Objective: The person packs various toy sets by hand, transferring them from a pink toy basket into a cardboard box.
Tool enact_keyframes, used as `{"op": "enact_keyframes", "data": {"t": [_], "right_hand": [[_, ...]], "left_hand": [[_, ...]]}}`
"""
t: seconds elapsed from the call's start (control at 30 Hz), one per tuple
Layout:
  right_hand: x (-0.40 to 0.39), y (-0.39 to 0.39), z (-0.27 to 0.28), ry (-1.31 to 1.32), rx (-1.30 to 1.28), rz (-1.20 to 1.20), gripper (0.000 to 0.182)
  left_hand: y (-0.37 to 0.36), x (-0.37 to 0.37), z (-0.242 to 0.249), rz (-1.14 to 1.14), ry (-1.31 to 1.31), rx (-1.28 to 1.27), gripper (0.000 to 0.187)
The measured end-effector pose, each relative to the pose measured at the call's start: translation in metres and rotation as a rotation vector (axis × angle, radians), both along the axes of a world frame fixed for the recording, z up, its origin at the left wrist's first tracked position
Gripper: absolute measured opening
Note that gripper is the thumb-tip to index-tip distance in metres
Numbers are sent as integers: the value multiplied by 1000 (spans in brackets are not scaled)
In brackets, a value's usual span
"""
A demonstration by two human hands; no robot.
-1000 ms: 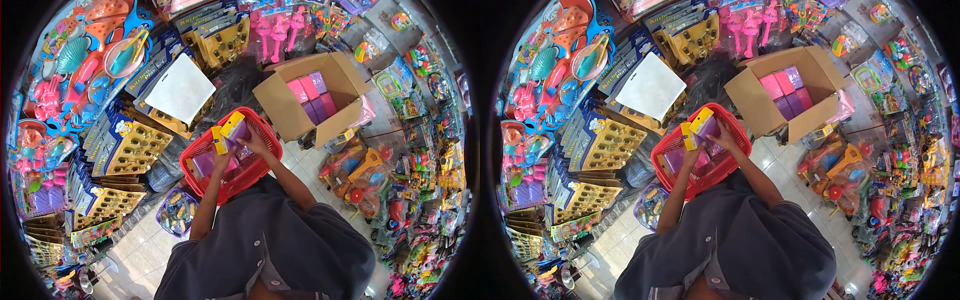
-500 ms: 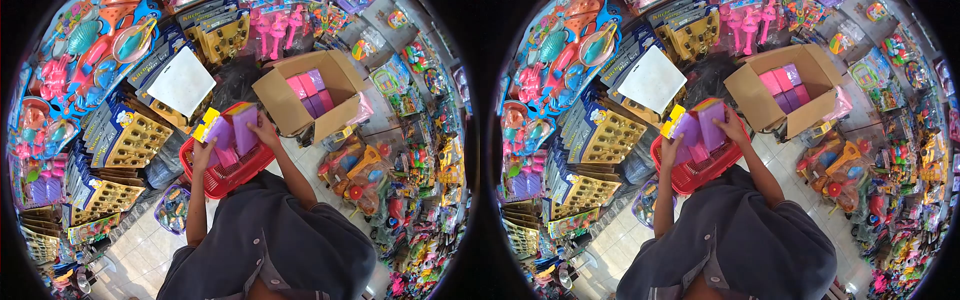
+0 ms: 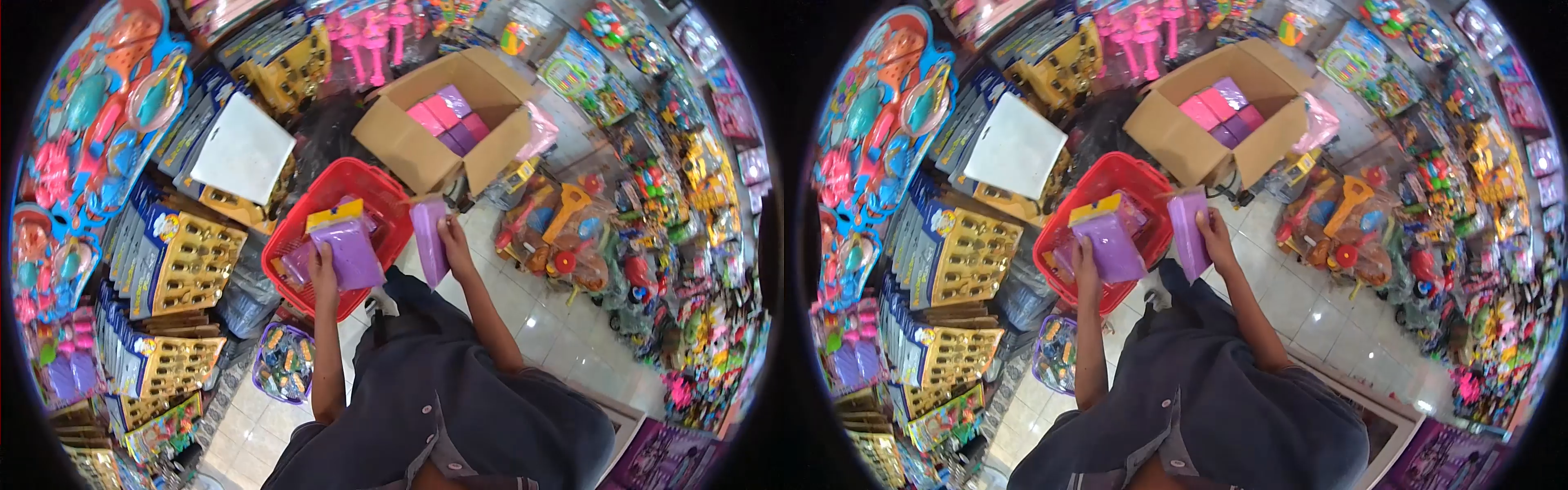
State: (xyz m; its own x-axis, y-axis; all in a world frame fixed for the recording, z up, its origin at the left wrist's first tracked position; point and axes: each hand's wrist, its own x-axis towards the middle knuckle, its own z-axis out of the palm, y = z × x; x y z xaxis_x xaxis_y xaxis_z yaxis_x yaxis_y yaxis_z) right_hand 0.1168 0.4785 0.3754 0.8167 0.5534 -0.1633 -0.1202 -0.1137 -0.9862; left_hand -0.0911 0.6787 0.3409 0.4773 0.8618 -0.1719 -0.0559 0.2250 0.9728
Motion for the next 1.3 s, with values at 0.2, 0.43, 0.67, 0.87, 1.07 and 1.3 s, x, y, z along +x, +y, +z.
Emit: {"op": "enact_keyframes", "data": {"t": [0.2, 0.43, 0.67, 0.87, 1.07, 1.3], "right_hand": [[-14, -65, -7, 87, -19, -78, 40], [10, -93, -5, 113, 65, -203, 40], [91, -146, -21, -45, 50, -176, 41], [179, -206, -7, -124, -48, -196, 42], [239, -248, -3, -180, -121, -208, 51], [286, -240, -28, -92, -114, -153, 59]], "left_hand": [[-64, 42, -26, -323, 40, -44, 58], [-100, 89, 6, -381, 188, 17, 61], [-148, 192, 6, -476, 63, 131, 55], [-194, 284, 10, -491, -4, 218, 55], [-231, 354, 0, -498, -100, 169, 48], [-233, 385, -4, -372, -23, 161, 39]]}}
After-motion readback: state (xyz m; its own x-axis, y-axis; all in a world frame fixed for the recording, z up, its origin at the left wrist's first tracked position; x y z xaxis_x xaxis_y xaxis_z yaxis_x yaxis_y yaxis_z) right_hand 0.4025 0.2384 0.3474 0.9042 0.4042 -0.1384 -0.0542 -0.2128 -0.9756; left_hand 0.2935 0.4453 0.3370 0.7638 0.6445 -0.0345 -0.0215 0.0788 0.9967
